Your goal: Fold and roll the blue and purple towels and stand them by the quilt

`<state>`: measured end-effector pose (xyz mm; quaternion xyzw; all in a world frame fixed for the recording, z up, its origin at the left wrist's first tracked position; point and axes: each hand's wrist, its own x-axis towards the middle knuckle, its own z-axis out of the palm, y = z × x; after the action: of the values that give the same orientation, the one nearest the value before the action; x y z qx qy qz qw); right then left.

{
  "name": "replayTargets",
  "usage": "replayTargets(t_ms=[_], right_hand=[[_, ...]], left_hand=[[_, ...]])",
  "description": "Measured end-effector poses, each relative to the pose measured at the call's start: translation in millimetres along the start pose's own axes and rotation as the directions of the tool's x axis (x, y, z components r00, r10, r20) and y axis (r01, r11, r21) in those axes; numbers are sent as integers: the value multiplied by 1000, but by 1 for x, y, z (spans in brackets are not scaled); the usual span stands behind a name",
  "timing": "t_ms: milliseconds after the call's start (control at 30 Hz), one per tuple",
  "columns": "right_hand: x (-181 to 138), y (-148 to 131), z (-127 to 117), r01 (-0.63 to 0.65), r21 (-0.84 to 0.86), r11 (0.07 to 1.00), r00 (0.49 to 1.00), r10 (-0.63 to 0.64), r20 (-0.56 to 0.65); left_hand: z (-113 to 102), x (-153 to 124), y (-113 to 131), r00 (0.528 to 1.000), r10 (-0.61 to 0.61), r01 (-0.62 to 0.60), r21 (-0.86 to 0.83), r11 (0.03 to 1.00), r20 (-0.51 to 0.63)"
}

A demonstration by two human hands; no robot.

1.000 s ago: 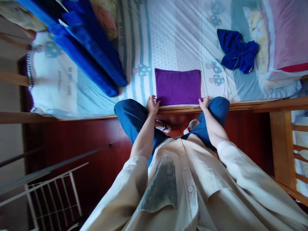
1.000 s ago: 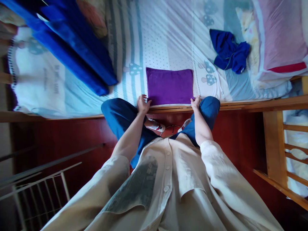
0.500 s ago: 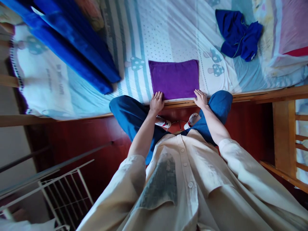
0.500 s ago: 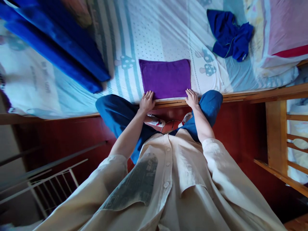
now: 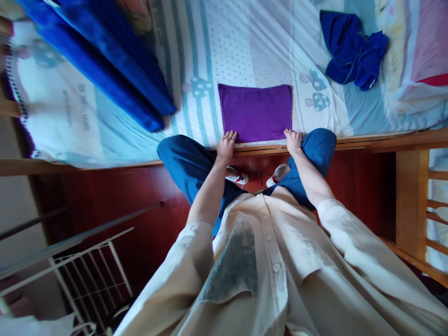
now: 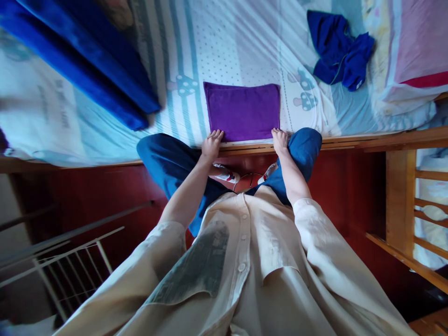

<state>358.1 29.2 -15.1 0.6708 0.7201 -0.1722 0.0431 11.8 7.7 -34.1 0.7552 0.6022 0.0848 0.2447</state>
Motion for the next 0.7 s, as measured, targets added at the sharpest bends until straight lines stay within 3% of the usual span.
replayTargets(t_ms=[200, 367, 567, 700], right_hand=[[-15, -1, -13, -7, -8, 1000, 999, 7, 33], [-24, 5, -17, -28, 87, 996, 999, 27, 17], [-12, 21, -21, 4, 288, 958, 999, 6, -34], [0, 22, -21, 2, 481, 877, 994, 49, -93]], left_hand=[[-16, -14, 16, 997, -31, 22, 108, 994, 75], [-25, -21, 22, 991, -63, 52, 90, 995, 115], [-29, -14, 9, 983, -181, 183, -144, 973, 27], [-27, -2, 2, 933, -347, 298, -341, 891, -91]])
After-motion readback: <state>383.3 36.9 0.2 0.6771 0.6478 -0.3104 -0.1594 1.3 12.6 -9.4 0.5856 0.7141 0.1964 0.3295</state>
